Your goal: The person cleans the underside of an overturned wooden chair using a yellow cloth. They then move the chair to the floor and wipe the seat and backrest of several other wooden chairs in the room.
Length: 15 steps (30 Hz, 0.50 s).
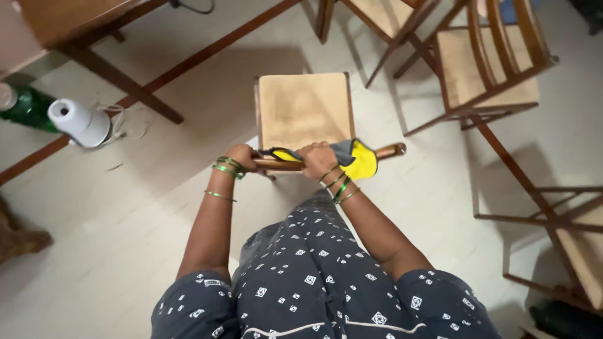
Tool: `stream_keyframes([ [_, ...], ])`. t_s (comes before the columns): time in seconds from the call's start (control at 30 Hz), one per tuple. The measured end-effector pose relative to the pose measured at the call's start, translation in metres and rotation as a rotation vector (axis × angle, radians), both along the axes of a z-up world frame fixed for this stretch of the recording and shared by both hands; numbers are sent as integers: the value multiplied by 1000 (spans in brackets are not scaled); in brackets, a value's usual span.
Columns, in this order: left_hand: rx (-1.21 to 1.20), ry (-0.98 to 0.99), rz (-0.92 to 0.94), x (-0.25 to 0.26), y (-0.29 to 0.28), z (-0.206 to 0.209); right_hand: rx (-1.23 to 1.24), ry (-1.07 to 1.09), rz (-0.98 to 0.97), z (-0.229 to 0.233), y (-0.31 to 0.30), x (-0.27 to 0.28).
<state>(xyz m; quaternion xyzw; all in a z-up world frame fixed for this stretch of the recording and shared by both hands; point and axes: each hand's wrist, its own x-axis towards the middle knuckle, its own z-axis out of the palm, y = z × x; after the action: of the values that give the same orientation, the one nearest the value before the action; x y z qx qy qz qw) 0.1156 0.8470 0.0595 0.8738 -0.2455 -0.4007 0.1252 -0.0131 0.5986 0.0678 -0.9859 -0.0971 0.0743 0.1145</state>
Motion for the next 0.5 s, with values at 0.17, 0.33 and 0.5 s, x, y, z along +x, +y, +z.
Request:
stream_keyframes([
  [0.17, -42, -316, 240, 3, 74, -19, -33, 14, -171, 19, -45, 26],
  [0.33, -56, -574, 423, 5, 82, -38, -55, -99, -185, 18, -59, 48],
  [0.5, -40, -608, 449, 34, 76, -38, -116, -164, -219, 5, -54, 57],
])
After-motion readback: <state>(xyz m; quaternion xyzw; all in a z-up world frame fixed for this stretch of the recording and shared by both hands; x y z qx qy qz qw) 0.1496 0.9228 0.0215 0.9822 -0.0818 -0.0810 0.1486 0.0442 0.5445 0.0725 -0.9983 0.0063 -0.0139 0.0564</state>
